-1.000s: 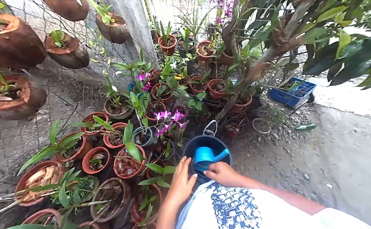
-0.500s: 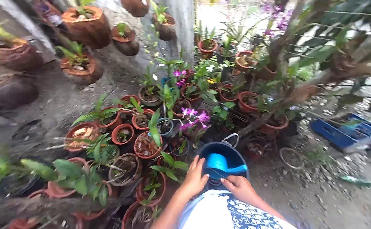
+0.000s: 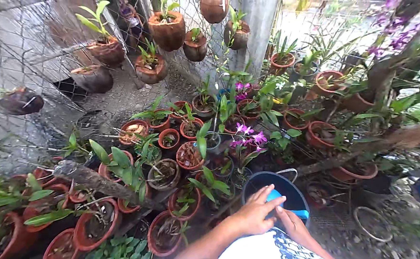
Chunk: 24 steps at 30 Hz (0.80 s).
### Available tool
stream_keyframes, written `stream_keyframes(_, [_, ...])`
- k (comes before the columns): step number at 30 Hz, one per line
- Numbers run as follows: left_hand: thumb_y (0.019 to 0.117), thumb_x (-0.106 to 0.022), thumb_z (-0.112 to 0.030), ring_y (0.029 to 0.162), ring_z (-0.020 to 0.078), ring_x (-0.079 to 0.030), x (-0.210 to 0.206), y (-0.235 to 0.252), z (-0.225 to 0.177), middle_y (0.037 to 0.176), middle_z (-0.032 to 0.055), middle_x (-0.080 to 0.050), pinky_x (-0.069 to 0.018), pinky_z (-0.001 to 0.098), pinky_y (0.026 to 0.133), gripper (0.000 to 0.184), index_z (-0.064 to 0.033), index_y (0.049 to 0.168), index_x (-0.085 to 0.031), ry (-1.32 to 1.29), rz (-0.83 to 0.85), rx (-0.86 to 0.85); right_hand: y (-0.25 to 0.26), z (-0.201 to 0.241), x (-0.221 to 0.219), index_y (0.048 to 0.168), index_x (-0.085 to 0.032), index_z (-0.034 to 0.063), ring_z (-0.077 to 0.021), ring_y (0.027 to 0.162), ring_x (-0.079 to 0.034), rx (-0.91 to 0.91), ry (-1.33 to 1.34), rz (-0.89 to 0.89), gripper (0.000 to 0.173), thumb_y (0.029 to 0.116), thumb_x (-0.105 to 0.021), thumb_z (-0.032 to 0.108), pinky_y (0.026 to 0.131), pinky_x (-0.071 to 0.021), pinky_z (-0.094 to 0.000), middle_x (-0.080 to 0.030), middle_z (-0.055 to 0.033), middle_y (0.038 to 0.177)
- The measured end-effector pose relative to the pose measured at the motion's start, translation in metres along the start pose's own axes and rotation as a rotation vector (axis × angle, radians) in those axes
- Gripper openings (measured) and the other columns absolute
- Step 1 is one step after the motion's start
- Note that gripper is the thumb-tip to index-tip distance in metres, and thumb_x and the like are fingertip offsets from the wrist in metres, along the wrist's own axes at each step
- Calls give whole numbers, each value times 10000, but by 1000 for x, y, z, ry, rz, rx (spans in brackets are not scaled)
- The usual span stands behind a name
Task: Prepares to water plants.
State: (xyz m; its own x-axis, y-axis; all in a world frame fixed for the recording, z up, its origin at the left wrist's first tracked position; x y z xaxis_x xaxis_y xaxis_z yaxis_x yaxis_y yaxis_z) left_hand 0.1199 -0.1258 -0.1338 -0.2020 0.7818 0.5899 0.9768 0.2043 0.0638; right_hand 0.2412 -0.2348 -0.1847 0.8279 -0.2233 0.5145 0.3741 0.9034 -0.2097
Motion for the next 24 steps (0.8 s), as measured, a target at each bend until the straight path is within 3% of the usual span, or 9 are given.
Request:
stream_keyframes(3, [980,-606,-167,1569,374,-187,-3,-1,0,1695,204,-191,-231,573,1250,638,-214,1588,-417,48,15,5,2,0,0,935,-729,30,-221,783,-656,23,-10,50,872,1007,-177,702,764,-521,-513,-680,-101,791])
stream_keyframes(9, [962,-637,-177,1568,388,-181,-14,1,-3,1692,199,-211,-204,574,1253,678,-233,1595,-403,121,56,-44,4,3,-5,891,-742,27,-276,823,-711,86,-55,50,933,975,-168,759,771,-537,-573,-719,-139,798])
stream_keyframes(14, [947,-690,-224,1563,426,-172,-19,2,-8,1697,202,-193,-208,630,1222,753,-257,1619,-351,169,134,-26,4,10,-9,959,-755,19,-255,881,-729,135,-26,38,896,936,-307,795,802,-549,-566,-745,-137,868])
stream_keyframes(17, [971,-657,-231,1558,399,-214,-15,1,-11,1691,173,-242,-211,617,1225,743,-219,1632,-317,154,156,-6,3,23,-9,929,-746,39,-255,874,-723,-12,12,44,747,918,-424,713,804,-542,-571,-730,-115,832])
stream_keyframes(24, [996,-630,-295,1514,308,-347,-26,2,2,1639,139,-364,-224,589,1232,735,-187,1637,-288,251,202,-26,-1,13,-18,850,-727,10,-279,813,-714,-68,-13,-42,703,951,-413,631,752,-538,-569,-703,-132,751])
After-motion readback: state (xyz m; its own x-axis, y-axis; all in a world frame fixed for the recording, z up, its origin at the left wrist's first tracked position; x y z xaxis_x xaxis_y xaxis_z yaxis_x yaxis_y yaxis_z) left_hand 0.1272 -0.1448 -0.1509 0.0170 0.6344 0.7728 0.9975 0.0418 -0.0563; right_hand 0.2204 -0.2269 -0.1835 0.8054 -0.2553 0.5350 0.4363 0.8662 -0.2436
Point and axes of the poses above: each hand's wrist, its own y-axis towards the middle knuckle, its own x-axis out of the back of the hand, z = x × y, the point moved 4 cm from there along y, towards the middle knuckle
